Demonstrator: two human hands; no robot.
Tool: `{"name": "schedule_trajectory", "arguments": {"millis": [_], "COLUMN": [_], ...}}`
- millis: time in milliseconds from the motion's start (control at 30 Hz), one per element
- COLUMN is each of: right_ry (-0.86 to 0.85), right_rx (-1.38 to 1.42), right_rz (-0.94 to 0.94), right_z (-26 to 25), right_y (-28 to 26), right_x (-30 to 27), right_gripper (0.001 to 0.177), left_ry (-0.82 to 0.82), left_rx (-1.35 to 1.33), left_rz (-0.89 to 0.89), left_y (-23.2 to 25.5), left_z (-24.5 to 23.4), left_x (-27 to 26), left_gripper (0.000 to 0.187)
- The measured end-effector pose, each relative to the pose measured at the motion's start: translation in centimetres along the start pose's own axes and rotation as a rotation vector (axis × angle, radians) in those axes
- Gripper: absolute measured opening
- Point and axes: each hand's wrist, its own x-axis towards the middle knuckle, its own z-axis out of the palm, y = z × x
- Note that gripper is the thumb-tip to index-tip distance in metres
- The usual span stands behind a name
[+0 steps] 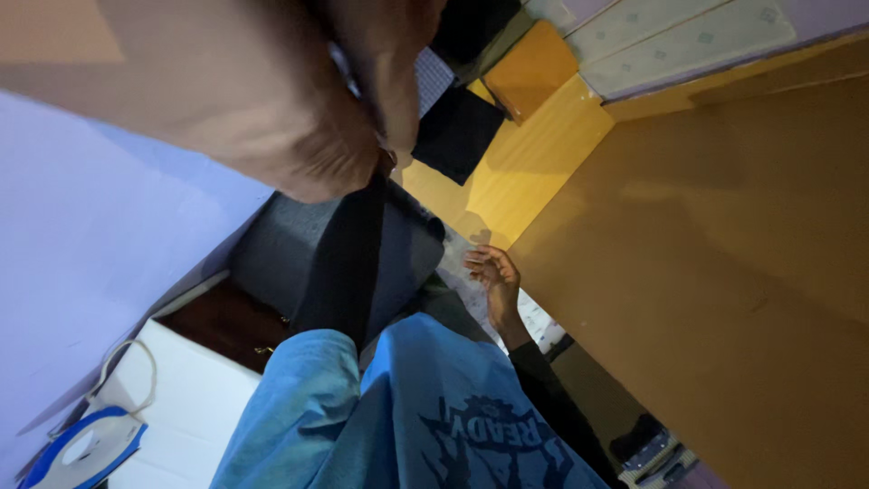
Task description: The person picks up a grey t-shirt and folds it on a white surface, then picks up a blue-checked shirt, spreads it out, and buttons it.
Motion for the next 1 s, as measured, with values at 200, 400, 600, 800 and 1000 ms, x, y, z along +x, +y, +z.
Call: {"name": "schedule_trajectory", "arguments": {"millis": [200,400,600,800,1000], "right_ry": [0.007,-0.003,-0.025,-0.07,-0.15], "right_rx": [-0.082,-0.069,0.016,0.15,0.462], "right_rz": [0.01,-0.039,0.047,0.18,0.41], "right_z": [-1.0,-1.8,-0.9,0.0,-0.2], "right_y": [-1.1,-2.1,-3.0,0.8,8.6], "right_x": [0.0,0.4,0.2,-0.2,-1.7], "right_gripper": [0.044,0.042,0.037,0.041,0.04], "left_ry": [0.144,0.112,-0.048,-0.048,-0.003], "left_rx": [-0.057,-0.105,-0.206,-0.332,-0.311], "left_rz": [0.078,0.001,-0.164,-0.253,-0.365], "left_y": [-0.6,-1.9,-3.7,-5.7,-3.0], "left_z": [3.4,3.4,-0.4,-4.1,-3.3], "left_x": [3.0,2.9,-7.2,-22.3,-37.2], "left_gripper": [0.028,0.027,0.027,0.029,0.041]}}
